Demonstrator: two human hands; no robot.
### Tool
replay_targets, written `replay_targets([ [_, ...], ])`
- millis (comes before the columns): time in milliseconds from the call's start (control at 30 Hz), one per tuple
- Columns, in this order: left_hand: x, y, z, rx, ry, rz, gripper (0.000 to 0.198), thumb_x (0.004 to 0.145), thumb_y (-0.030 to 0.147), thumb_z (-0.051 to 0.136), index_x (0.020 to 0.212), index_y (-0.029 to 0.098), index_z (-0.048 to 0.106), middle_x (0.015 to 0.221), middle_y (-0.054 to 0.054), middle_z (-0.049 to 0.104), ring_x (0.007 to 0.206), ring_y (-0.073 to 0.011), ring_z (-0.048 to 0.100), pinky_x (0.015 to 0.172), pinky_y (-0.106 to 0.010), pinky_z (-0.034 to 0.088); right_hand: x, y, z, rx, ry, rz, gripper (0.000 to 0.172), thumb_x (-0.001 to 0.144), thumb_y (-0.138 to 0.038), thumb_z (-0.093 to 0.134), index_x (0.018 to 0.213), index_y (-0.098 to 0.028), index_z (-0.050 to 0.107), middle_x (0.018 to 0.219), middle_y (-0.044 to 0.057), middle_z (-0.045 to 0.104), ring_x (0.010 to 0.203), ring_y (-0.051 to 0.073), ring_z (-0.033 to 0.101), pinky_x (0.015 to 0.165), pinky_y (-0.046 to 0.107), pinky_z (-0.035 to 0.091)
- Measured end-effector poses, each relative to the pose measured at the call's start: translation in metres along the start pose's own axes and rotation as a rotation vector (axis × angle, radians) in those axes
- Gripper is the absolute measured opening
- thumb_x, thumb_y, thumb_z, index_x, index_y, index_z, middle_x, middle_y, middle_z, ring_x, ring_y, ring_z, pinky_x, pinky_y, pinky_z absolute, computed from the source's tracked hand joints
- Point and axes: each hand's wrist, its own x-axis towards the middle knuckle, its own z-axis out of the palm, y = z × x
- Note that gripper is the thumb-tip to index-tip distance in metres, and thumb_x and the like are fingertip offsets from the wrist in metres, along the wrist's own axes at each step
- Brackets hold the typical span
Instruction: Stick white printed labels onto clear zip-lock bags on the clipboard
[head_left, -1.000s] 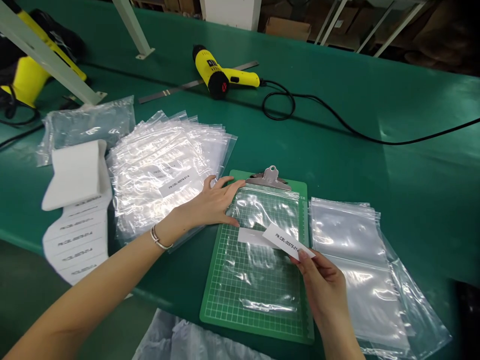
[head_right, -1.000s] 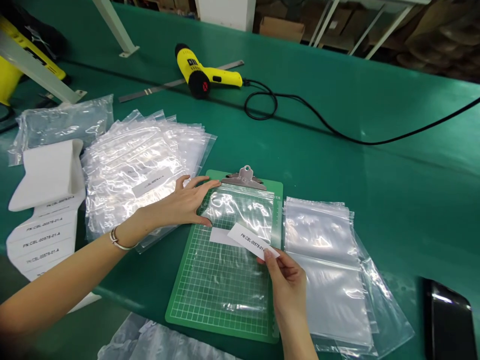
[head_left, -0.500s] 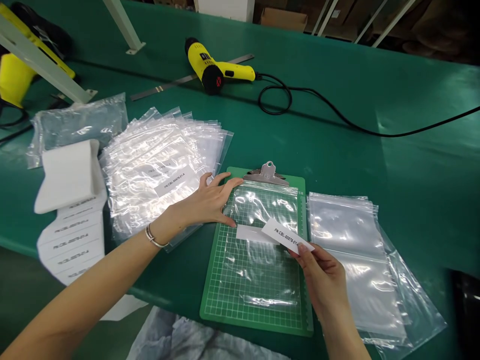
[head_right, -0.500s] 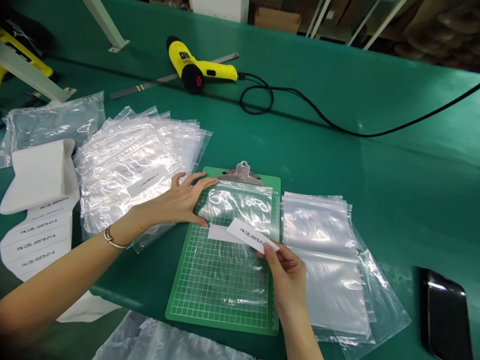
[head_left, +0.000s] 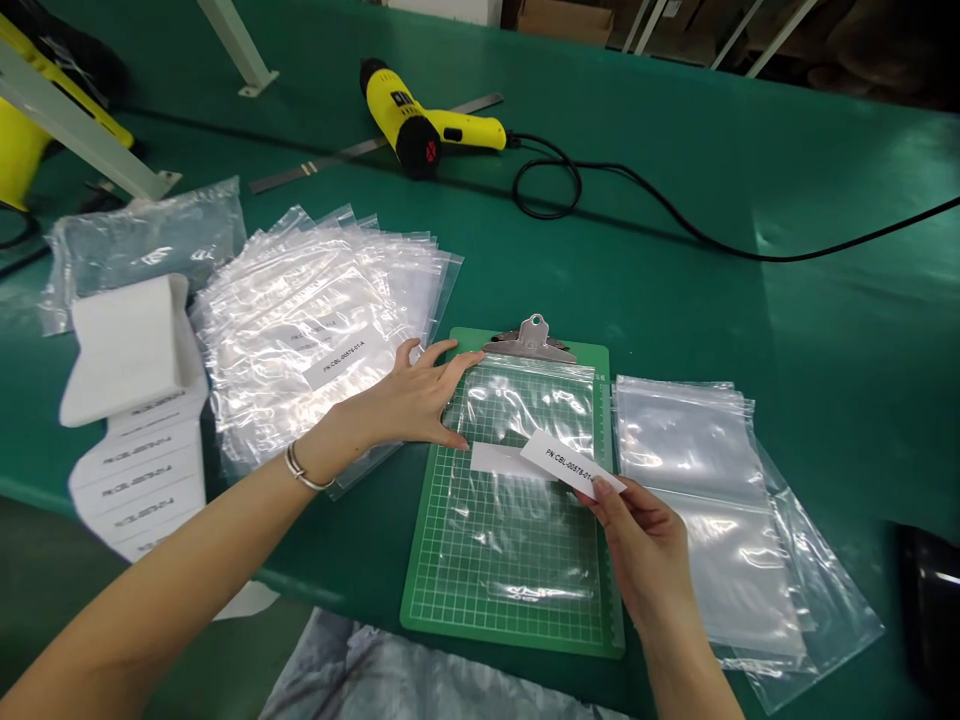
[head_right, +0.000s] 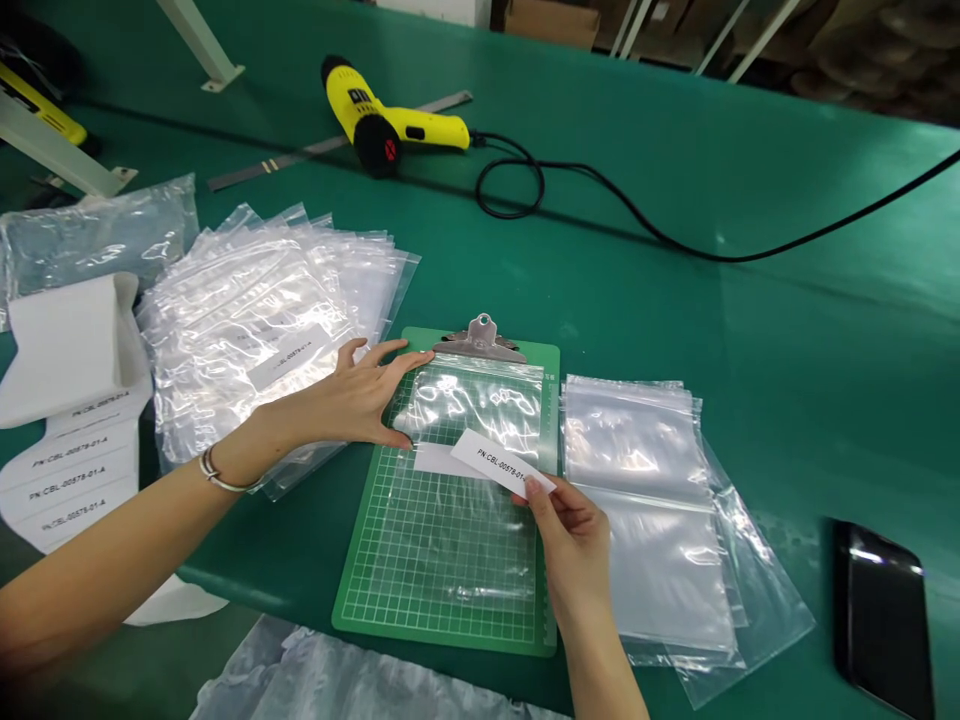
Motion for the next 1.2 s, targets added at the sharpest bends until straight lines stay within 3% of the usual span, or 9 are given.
replay_targets([
  [300, 0.001, 0.001, 0.000, 0.060, -0.032, 0.026, 0.115, 0.064, 0.070, 0.060, 0.141, 0.008, 0.004, 0.105, -0.018, 0.060, 0.133, -0.0382, 0.014, 0.101, -0.061, 0.004, 0.000, 0.003, 0.001, 0.043, 0.015, -0.004, 0.023, 0.059, -0.038, 0.080, 0.074, -0.023, 0.074, 0.066, -0.001, 0.070, 0.070, 0.013, 0.062, 0.071, 0.023, 0.050],
  [667, 0.000, 0.000, 0.005, 0.076, -0.038, 0.048, 0.114, 0.068, 0.068, 0.058, 0.141, 0.008, -0.005, 0.116, -0.020, 0.056, 0.134, -0.0381, 0.011, 0.100, -0.061, 0.001, 0.000, -0.002, 0.004, 0.107, 0.070, -0.002, 0.025, 0.051, -0.035, 0.084, 0.068, -0.021, 0.073, 0.069, 0.000, 0.071, 0.064, 0.011, 0.064, 0.065, 0.020, 0.054],
  [833, 0.001, -0.002, 0.008, 0.086, -0.041, 0.059, 0.114, 0.067, 0.070, 0.056, 0.141, 0.008, -0.006, 0.131, -0.024, 0.043, 0.134, -0.0382, 0.010, 0.101, -0.060, -0.002, -0.001, -0.006, 0.006, 0.120, 0.089, 0.026, 0.025, 0.048, -0.034, 0.085, 0.064, -0.021, 0.072, 0.069, 0.000, 0.072, 0.064, 0.011, 0.065, 0.064, 0.018, 0.055],
  [1033, 0.000, 0.003, 0.001, 0.079, -0.084, 0.036, 0.113, 0.069, 0.066, 0.058, 0.141, 0.006, -0.004, 0.127, -0.025, 0.047, 0.135, -0.0380, 0.008, 0.100, -0.061, 0.000, 0.001, -0.015, 0.009, 0.212, 0.100, 0.098, 0.030, 0.040, -0.033, 0.088, 0.059, -0.018, 0.071, 0.069, 0.002, 0.071, 0.071, 0.016, 0.066, 0.072, 0.024, 0.057],
  [1200, 0.000, 0.005, 0.000, 0.069, -0.091, 0.036, 0.113, 0.070, 0.066, 0.057, 0.141, 0.006, -0.007, 0.123, -0.024, 0.050, 0.135, -0.0388, 0.008, 0.100, -0.061, 0.000, 0.000, -0.027, 0.003, 0.332, 0.116, 0.149, 0.032, 0.036, -0.031, 0.089, 0.058, -0.017, 0.069, 0.050, -0.002, 0.062, 0.060, 0.015, 0.065, 0.075, 0.030, 0.056],
])
